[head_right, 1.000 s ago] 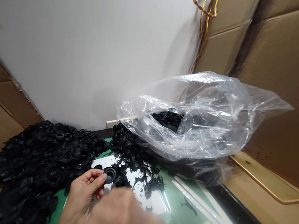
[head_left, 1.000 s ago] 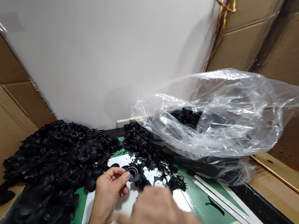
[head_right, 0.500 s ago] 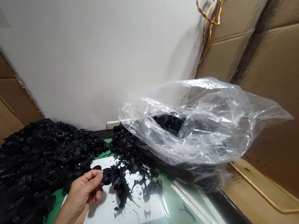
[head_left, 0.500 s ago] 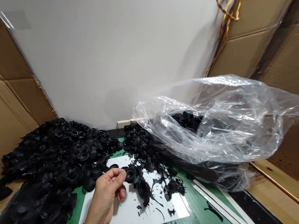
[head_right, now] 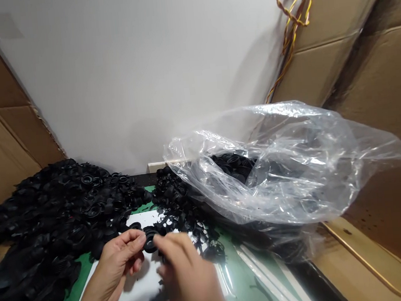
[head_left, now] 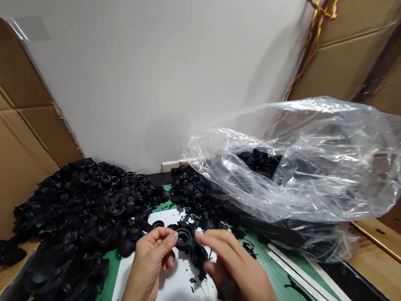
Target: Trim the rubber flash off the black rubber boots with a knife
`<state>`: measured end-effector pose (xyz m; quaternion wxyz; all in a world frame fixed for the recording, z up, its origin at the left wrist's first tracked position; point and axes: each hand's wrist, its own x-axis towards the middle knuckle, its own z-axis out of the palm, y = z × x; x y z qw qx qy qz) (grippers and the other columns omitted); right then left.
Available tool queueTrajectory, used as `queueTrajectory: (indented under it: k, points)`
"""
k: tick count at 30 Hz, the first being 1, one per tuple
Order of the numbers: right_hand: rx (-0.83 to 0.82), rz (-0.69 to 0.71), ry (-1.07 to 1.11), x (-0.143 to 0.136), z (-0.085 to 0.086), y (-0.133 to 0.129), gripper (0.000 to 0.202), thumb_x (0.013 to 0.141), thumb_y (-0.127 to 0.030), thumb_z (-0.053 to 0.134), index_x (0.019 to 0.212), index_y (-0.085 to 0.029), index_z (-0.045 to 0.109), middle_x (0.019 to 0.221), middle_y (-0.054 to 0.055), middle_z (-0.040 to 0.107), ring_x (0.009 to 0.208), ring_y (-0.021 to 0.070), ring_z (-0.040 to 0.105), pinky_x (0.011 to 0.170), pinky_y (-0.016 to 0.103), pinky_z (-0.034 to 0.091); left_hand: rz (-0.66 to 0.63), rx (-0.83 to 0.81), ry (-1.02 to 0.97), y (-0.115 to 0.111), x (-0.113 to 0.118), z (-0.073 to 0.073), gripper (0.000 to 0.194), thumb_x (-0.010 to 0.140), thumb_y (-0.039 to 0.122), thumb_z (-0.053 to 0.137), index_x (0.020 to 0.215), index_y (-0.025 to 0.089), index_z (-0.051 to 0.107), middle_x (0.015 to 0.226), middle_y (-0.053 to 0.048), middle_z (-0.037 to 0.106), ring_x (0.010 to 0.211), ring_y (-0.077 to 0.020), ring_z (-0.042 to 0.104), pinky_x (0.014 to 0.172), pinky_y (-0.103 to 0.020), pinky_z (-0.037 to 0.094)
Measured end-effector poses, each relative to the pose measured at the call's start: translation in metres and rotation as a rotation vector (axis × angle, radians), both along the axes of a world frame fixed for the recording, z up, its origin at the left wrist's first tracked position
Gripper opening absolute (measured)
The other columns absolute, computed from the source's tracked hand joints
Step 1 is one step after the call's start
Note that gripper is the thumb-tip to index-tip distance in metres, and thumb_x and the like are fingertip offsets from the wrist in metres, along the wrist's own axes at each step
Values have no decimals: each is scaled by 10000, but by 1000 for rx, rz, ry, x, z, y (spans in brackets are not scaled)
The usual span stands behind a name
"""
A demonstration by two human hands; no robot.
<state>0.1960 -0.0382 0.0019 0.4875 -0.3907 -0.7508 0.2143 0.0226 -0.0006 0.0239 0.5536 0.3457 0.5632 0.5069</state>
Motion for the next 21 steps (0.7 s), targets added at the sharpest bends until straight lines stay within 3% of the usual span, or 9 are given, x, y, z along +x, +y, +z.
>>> queueTrajectory:
  k: [4, 8, 11, 14, 21]
  points:
    - [-462, 21, 149, -8, 21, 46, 178, 816, -210, 523, 940, -165, 643, 904, 65, 672, 838, 203, 617, 740, 296, 477, 13, 42, 1, 1, -2, -4, 327, 540, 366, 804, 725, 148, 645, 544, 39, 583, 376, -37, 455, 386, -150, 300]
    - [-740, 169, 357, -20, 10, 63, 117, 744, -253, 591, 755, -141, 620, 677, 15, 612, 639, 145, 561, 582, 243, 417, 26, 66, 33, 1, 0, -2, 340, 541, 368, 802, 766, 153, 666, 563, 35, 594, 381, -51, 456, 385, -165, 307]
    - [-918, 224, 512, -26, 3, 65, 187, 699, -325, 631, 721, -146, 581, 538, -41, 503, 411, 64, 371, 412, 212, 269, 30, 79, 50, 1, 2, -1, 346, 573, 404, 778, 789, 149, 685, 548, 27, 591, 380, -50, 441, 380, -163, 289]
    - [-1004, 244, 604, -28, 4, 64, 253, 642, -371, 668, 712, -147, 572, 507, -57, 476, 358, 36, 286, 373, 210, 197, 17, 73, 50, 2, 1, -4, 347, 587, 428, 764, 786, 152, 693, 528, 23, 582, 383, -58, 437, 376, -168, 293]
    - [-986, 244, 631, -24, 7, 64, 185, 625, -299, 657, 699, -145, 587, 506, -50, 502, 354, 37, 304, 368, 210, 201, 9, 64, 73, 3, 0, -4, 289, 570, 369, 779, 758, 163, 703, 537, 17, 592, 399, -53, 445, 390, -158, 311]
